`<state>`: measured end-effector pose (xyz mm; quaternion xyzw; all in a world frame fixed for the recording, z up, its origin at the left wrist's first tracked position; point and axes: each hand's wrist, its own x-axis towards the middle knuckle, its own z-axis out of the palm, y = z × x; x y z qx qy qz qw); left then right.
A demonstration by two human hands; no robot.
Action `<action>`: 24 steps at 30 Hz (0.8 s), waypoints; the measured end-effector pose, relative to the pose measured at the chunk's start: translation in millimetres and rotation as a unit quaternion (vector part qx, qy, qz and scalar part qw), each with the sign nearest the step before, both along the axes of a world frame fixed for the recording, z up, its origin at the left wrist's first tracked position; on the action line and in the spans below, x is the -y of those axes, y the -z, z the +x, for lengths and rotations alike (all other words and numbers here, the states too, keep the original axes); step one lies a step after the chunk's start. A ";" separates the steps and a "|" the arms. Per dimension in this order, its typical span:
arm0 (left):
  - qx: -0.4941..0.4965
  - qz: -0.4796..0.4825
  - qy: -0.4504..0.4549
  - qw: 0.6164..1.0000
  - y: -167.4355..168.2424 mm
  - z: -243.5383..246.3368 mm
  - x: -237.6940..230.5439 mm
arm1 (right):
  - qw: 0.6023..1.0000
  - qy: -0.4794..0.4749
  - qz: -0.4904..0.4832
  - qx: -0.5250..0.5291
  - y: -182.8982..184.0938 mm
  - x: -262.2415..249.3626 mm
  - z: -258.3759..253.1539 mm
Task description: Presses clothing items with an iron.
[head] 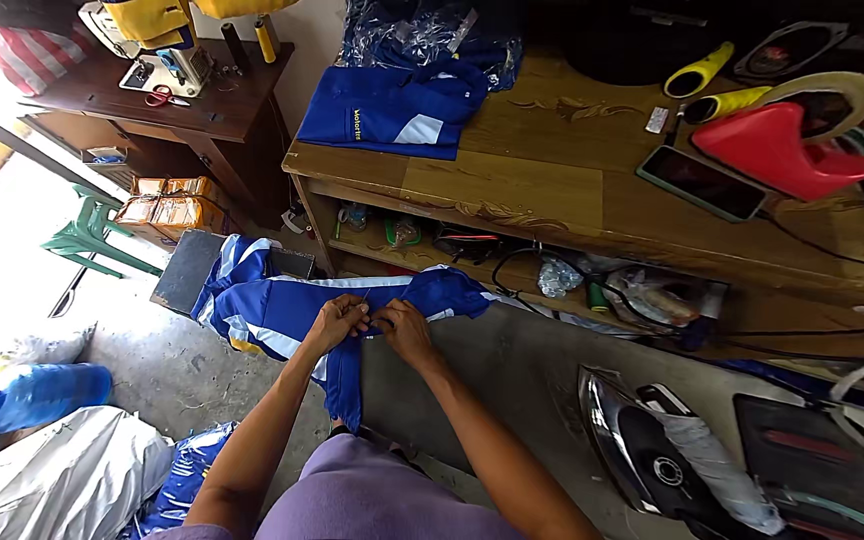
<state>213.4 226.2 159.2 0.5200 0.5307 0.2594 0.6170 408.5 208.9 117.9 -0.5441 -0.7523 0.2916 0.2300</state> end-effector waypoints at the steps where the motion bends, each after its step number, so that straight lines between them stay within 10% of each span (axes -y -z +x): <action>1: 0.002 -0.002 0.000 1.000 -0.2 -0.2 0.1 | 1.000 0.002 -0.009 0.003 -1.3 -1.8 1.1; 8: -0.067 0.037 0.040 0.996 -14.0 -2.2 5.6 | 0.993 0.015 -0.113 -0.037 -14.7 -12.6 11.6; 24: -0.442 0.120 0.225 0.860 -42.9 28.4 15.1 | 0.984 -0.012 -0.175 -0.025 -26.1 -24.0 15.9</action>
